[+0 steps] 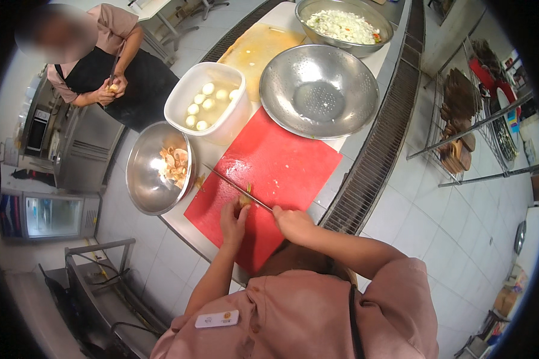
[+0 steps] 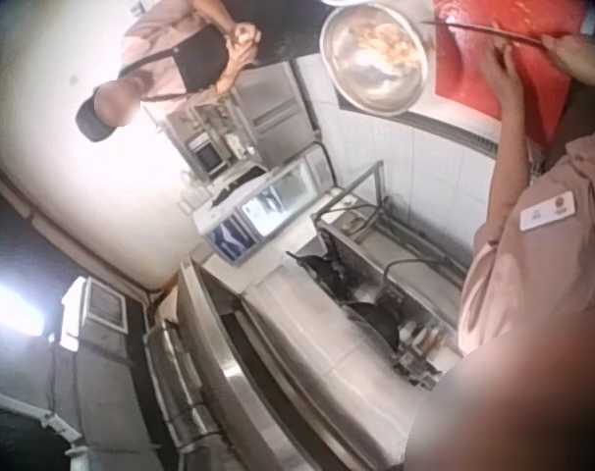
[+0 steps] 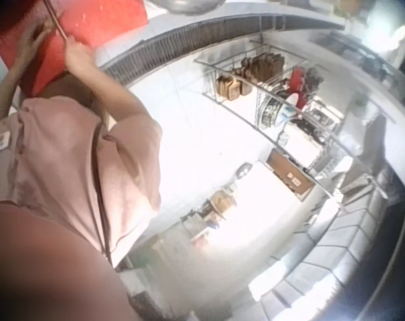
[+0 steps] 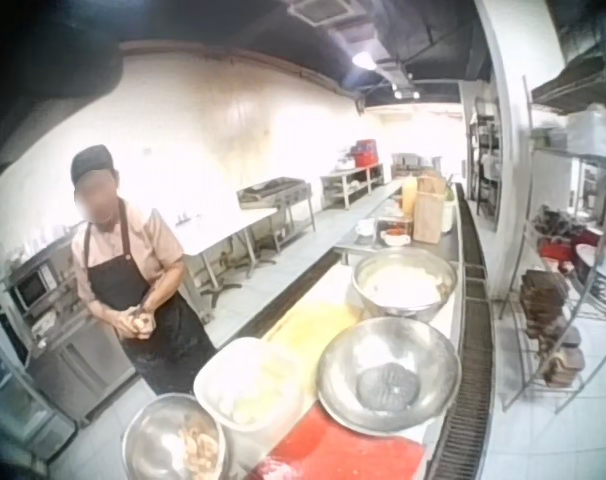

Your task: The person peels hard-boiled eggs and places the shells into a metal bowl. After peeling several eggs, the person slices them on a red cutting board. The person then walks to a stove and adjusts the gas valve under a wok.

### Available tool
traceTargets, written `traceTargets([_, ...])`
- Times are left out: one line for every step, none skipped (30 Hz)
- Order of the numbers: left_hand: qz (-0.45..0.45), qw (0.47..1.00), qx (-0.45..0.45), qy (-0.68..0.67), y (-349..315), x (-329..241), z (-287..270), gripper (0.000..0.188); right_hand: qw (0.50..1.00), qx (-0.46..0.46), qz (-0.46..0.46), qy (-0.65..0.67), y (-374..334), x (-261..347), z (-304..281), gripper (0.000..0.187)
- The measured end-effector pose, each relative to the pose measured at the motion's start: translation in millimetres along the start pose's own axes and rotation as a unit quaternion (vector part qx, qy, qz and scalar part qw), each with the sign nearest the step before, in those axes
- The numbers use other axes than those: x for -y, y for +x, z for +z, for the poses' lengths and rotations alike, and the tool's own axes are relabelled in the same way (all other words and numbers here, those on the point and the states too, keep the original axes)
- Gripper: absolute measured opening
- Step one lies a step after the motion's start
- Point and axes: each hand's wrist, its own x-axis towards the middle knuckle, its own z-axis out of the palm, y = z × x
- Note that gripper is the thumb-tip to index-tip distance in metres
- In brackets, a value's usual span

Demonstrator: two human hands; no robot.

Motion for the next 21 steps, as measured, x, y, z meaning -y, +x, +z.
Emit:
traceTargets([-0.005,1.0,0.003,0.001,0.3,0.5,0.8,0.039,1.0,-0.014,0.003,-0.004,4.7,1.2,4.1,0.018])
traceTargets([0.004,1.0,-0.003,0.0,-0.1,0.2,1.2,0.039,1.0,-0.01,0.004,0.001,9.8,4.0,9.2,0.019])
traceTargets([0.012,1.0,-0.007,-0.004,-0.2,-0.2,0.7,0.039,1.0,-0.018,0.002,0.003,15.5,6.9,13.8,0.019])
traceTargets([0.021,1.0,-0.014,-0.006,2.1,-0.6,-0.9,0.04,1.0,-0.018,0.003,0.004,20.7,8.5,15.8,0.019])
traceTargets([0.01,1.0,-0.015,0.001,2.5,-1.7,-2.8,0.039,1.0,-0.027,-0.005,0.001,22.7,6.7,15.8,0.019])
traceTargets([-0.004,1.0,-0.014,0.009,-0.6,-3.8,-6.0,0.039,1.0,-0.022,-0.006,0.0,21.2,4.4,15.4,0.02])
traceTargets([-0.025,0.999,-0.011,0.019,0.1,-5.5,-8.7,0.038,1.0,-0.011,0.007,-0.013,20.9,2.6,13.4,0.02])
traceTargets([-0.028,0.999,-0.013,0.044,2.7,-7.2,-11.5,0.037,0.999,-0.034,-0.006,0.004,19.1,0.1,9.9,0.021])
traceTargets([-0.043,0.996,-0.014,0.071,4.5,-8.8,-14.1,0.035,0.999,-0.046,-0.006,0.01,15.4,-2.8,6.3,0.021])
traceTargets([-0.063,0.993,-0.015,0.098,3.6,-10.9,-17.4,0.033,0.998,-0.065,-0.017,0.017,10.9,-3.9,4.2,0.021])
traceTargets([-0.082,0.991,0.005,0.106,5.5,-12.1,-21.5,0.033,0.997,-0.076,-0.008,0.022,8.8,-6.3,0.0,0.022])
traceTargets([-0.1,0.988,0.024,0.113,8.5,-12.8,-26.6,0.033,0.995,-0.097,-0.01,0.028,6.9,-9.9,-4.7,0.022])
traceTargets([-0.138,0.981,0.052,0.125,10.0,-14.2,-30.7,0.033,0.992,-0.12,-0.011,0.029,4.1,-12.6,-7.6,0.022])
traceTargets([-0.111,0.99,0.049,0.078,11.1,-15.7,-33.8,0.034,0.993,-0.115,-0.004,0.027,1.6,-14.9,-9.5,0.022])
traceTargets([-0.101,0.993,0.053,0.036,12.5,-17.0,-36.6,0.036,0.993,-0.112,0.004,0.021,-0.9,-17.4,-11.0,0.021])
traceTargets([-0.088,0.994,0.054,-0.02,14.2,-18.0,-38.4,0.037,0.993,-0.114,0.012,0.011,-2.9,-19.8,-11.9,0.021])
traceTargets([-0.039,0.996,0.081,0.01,16.7,-18.1,-39.2,0.038,0.994,-0.111,0.011,0.013,-5.8,-21.0,-11.0,0.021])
traceTargets([0.011,0.994,0.104,0.028,19.7,-17.4,-39.0,0.04,0.994,-0.111,0.01,0.012,-9.5,-21.2,-8.9,0.021])
traceTargets([0.046,0.988,0.135,0.054,21.3,-16.2,-38.5,0.042,0.994,-0.11,0.009,0.012,-12.8,-20.5,-6.3,0.021])
traceTargets([0.035,0.99,0.128,0.039,22.0,-14.4,-37.1,0.042,0.994,-0.106,0.009,0.013,-15.4,-18.9,-3.3,0.021])
traceTargets([0.01,0.991,0.129,0.031,22.9,-12.2,-34.1,0.043,0.995,-0.103,0.009,0.015,-17.8,-17.0,-0.6,0.021])
